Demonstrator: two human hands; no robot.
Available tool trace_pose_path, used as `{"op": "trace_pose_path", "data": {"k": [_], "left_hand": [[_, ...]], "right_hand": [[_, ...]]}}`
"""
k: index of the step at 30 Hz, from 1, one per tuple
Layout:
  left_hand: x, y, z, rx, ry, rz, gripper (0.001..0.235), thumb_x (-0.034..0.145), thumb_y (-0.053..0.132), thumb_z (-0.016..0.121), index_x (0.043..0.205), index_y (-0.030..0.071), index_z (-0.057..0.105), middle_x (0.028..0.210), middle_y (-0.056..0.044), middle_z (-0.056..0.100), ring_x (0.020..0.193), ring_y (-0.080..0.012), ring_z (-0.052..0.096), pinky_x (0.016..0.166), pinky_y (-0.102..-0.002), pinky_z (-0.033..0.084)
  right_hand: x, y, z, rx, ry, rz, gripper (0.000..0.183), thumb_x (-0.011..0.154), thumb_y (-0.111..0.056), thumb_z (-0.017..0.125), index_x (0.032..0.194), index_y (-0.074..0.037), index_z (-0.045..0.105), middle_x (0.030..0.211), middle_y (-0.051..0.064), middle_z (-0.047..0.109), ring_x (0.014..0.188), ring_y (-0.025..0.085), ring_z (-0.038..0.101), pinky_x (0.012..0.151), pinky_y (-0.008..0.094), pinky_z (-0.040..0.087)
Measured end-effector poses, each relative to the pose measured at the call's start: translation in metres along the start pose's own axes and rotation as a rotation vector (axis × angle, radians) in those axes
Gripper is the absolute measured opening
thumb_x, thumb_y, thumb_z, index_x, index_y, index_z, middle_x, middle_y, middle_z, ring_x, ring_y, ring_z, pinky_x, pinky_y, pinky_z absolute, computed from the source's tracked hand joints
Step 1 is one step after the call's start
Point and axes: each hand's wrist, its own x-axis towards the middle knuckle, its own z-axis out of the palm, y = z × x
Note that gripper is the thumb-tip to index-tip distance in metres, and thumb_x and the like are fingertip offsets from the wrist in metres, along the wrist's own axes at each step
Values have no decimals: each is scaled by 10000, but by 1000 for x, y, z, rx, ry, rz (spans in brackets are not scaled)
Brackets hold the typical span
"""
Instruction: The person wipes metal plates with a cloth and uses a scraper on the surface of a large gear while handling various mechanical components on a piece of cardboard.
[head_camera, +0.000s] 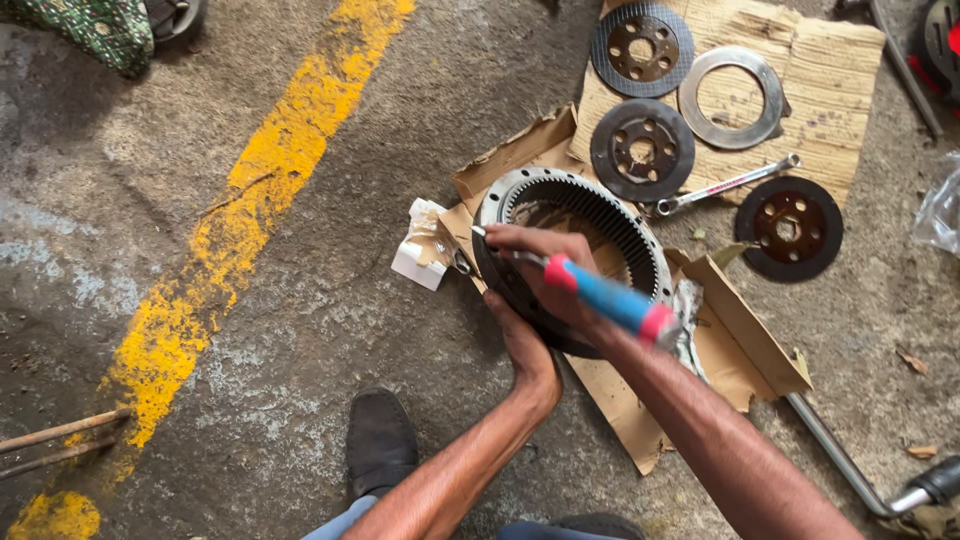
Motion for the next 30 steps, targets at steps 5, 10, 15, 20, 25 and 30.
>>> {"op": "trace_pose_path", "data": {"k": [5,10,15,20,25,30], "left_hand": [[6,13,-2,101,11,-8,832,993,658,293,1534,38,421,1478,-100,550,1296,-207,544,1088,-347,405],[19,12,-3,223,11,156,865,1006,669,311,1584,25,289,1620,-77,336,1437,-171,356,1181,-306,267],[18,35,2,199,-29,61,912,971,695,336,1578,14,320,1617,-124,410,1438,-242,438,1177,-333,321],[13,51,8,216,-24,2,914,949,711,309,1582,51,317,1604,-103,438,1435,-245,453,1167,-345,338],[30,57,2,241,-58,52,888,974,692,301,1577,41,330,1599,-93,452,1438,-237,445,1168,-335,325],[45,62,-4,151,-76,25,854,979,665,304,1570,50,337,1572,-87,467,1411,-243,464,1151,-363,348]], "right_hand": [[4,0,5,28,19,-90,353,920,19,641,1255,-68,711,1259,150,747,1147,233,744,953,334,610],[65,11,2,-302,-2,270,319,987,-50,632,1266,-163,735,1050,103,805,824,170,764,677,302,588],[68,26,7,-198,38,182,315,945,-6,654,1227,-116,741,930,121,787,817,187,764,713,316,588],[95,75,-4,-131,192,176,266,927,19,647,1163,-70,731,1064,99,777,967,183,758,795,281,615],[105,87,-5,-3,294,185,265,853,29,657,1073,-67,769,1000,112,804,951,191,769,803,303,623],[111,104,-15,-216,328,316,168,881,-106,730,1037,-77,788,971,106,799,908,193,764,775,360,592]]}}
